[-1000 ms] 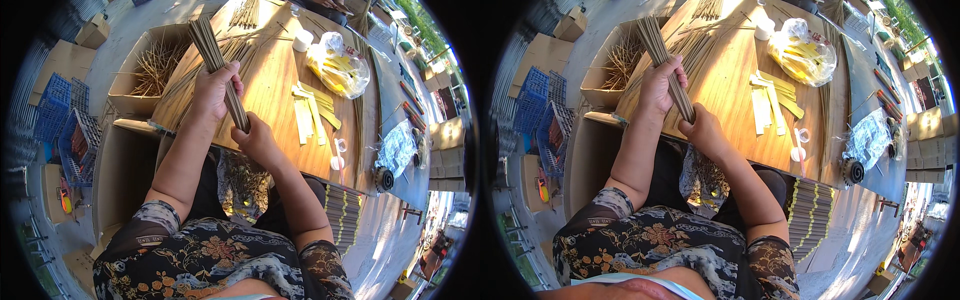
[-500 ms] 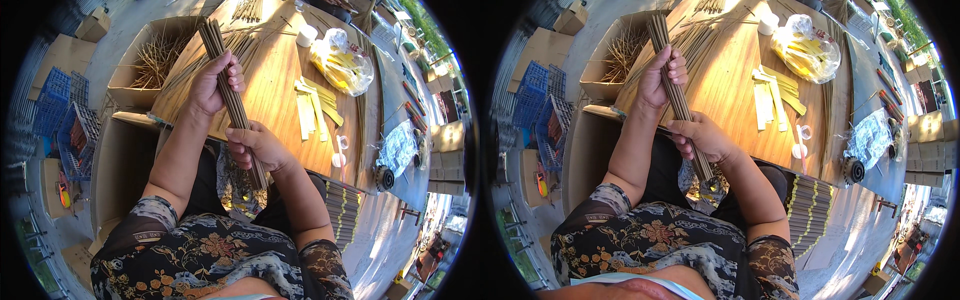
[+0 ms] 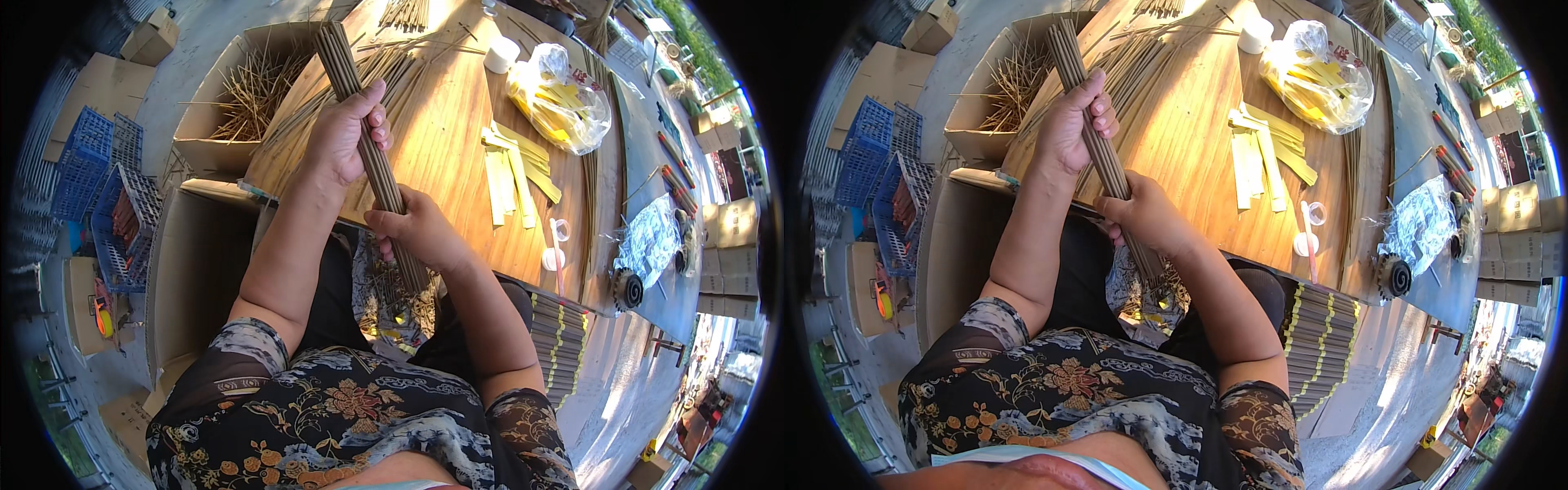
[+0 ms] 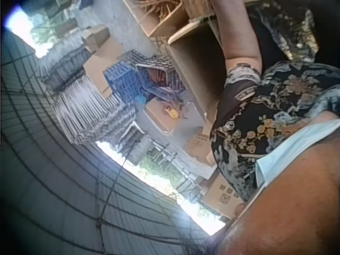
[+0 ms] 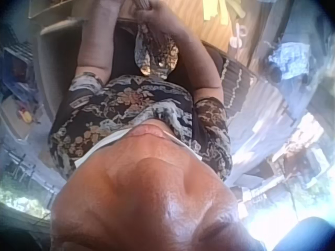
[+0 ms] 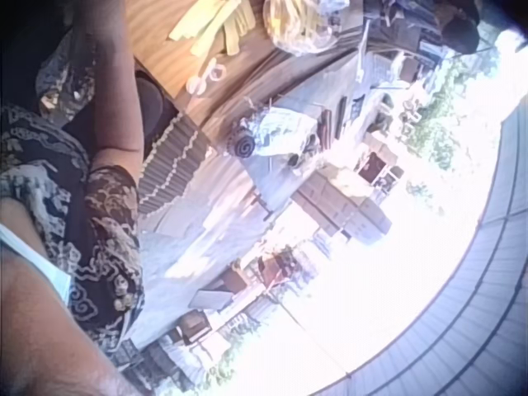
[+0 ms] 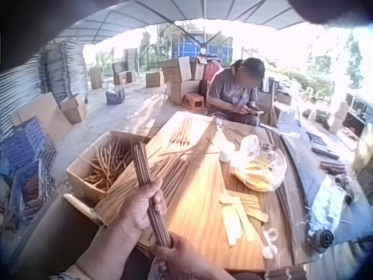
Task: The person gathers thin sticks from a cardboard box, aligns them into a bundle, and secures the bundle with a yellow paper band. The person repeats this process, placing finished bundles on the table.
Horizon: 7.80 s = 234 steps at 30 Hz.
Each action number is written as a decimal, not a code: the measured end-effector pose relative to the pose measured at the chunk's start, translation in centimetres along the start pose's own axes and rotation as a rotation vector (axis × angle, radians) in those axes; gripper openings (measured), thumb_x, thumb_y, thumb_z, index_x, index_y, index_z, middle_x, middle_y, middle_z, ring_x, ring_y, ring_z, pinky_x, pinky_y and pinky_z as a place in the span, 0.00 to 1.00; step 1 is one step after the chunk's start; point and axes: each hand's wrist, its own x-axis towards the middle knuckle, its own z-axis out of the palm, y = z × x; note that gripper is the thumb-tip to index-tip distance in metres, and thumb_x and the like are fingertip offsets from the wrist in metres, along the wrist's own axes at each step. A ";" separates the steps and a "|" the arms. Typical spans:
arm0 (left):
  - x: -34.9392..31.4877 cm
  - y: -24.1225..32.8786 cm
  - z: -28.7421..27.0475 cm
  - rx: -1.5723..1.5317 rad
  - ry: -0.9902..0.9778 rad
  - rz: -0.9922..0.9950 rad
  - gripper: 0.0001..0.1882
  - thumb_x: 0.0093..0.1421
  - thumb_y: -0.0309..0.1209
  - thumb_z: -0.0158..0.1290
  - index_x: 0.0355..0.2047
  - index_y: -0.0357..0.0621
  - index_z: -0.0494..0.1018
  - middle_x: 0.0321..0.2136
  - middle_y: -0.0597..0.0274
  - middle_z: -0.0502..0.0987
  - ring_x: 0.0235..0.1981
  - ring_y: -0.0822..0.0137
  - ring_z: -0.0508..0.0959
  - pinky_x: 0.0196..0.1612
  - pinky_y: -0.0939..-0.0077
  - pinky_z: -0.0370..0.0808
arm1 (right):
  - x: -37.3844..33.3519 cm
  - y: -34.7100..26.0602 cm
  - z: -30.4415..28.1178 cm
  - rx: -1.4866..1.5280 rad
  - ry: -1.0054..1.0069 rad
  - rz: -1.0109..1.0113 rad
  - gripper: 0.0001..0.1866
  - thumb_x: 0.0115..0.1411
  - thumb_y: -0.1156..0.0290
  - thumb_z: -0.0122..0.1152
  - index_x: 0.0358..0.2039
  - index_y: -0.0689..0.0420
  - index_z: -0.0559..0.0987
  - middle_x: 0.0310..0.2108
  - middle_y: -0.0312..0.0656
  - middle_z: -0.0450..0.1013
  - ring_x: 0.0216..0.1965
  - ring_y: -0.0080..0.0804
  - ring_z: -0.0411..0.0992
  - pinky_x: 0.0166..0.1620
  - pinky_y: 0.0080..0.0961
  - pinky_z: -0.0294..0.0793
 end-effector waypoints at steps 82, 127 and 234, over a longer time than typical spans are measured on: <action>1.3 3.0 -5.0 -0.360 -0.221 -0.010 0.11 0.53 0.36 0.55 0.24 0.45 0.66 0.13 0.69 0.68 0.12 0.78 0.66 0.16 0.85 0.65 | -4.1 1.7 4.5 -0.062 0.039 0.202 0.09 0.56 0.69 0.52 0.25 0.57 0.64 0.13 0.35 0.63 0.10 0.20 0.61 0.14 0.17 0.61; -0.3 0.0 -3.0 -0.315 -0.240 -0.178 0.13 0.53 0.35 0.55 0.18 0.50 0.63 0.11 0.74 0.64 0.10 0.79 0.62 0.15 0.85 0.60 | -2.2 2.0 3.3 -0.036 0.065 0.177 0.12 0.55 0.66 0.55 0.24 0.60 0.66 0.14 0.41 0.65 0.14 0.30 0.66 0.17 0.25 0.64; -21.5 1.5 2.9 -0.048 -0.074 0.209 0.07 0.54 0.29 0.52 0.23 0.49 0.65 0.12 0.71 0.64 0.11 0.77 0.63 0.15 0.82 0.61 | -15.9 4.4 11.0 -0.803 0.293 -0.395 0.14 0.52 0.67 0.56 0.25 0.66 0.66 0.19 0.55 0.69 0.20 0.44 0.71 0.29 0.35 0.71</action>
